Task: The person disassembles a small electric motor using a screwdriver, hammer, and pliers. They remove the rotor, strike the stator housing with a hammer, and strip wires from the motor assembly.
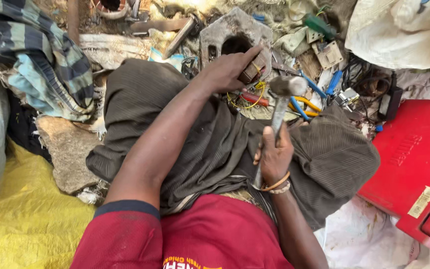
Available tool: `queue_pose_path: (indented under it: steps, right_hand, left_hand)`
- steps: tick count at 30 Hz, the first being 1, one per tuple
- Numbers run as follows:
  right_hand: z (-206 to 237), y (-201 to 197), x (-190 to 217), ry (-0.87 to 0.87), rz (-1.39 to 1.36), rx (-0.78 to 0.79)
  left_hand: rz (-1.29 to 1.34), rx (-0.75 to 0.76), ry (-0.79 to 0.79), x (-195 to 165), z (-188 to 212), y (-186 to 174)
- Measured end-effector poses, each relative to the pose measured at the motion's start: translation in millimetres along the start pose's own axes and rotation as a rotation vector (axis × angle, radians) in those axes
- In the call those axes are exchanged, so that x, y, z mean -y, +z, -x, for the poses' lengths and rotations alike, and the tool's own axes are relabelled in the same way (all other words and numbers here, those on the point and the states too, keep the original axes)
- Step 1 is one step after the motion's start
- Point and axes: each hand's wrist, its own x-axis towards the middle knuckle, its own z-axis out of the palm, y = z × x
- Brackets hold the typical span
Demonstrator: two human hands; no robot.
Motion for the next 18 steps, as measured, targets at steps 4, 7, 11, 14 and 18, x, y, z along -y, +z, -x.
queue_pose_path:
  steps: [4, 7, 11, 14, 18]
  right_hand:
    - [19.2, -10.1, 21.0, -0.091, -0.073, -0.013]
    - [26.3, -11.5, 33.9, -0.159, -0.084, -0.028]
    - [31.3, -12.9, 31.7, -0.217, -0.07, -0.036]
    - [25.1, -8.2, 16.9, -0.251, -0.073, 0.01]
    - [-4.6, 14.5, -6.8, -0.133, -0.001, 0.021]
  left_hand:
    - [0.0, 0.081, -0.018, -7.6, -5.6, -0.8]
    - [0.241, 0.13, -0.197, -13.3, -0.3, -3.0]
    - [0.138, -0.062, -0.075, -16.7, 18.2, -4.0]
    - [0.056, -0.213, 0.079, -12.9, 17.0, -3.4]
    - [0.212, -0.104, -0.009, -5.0, 10.8, 2.6]
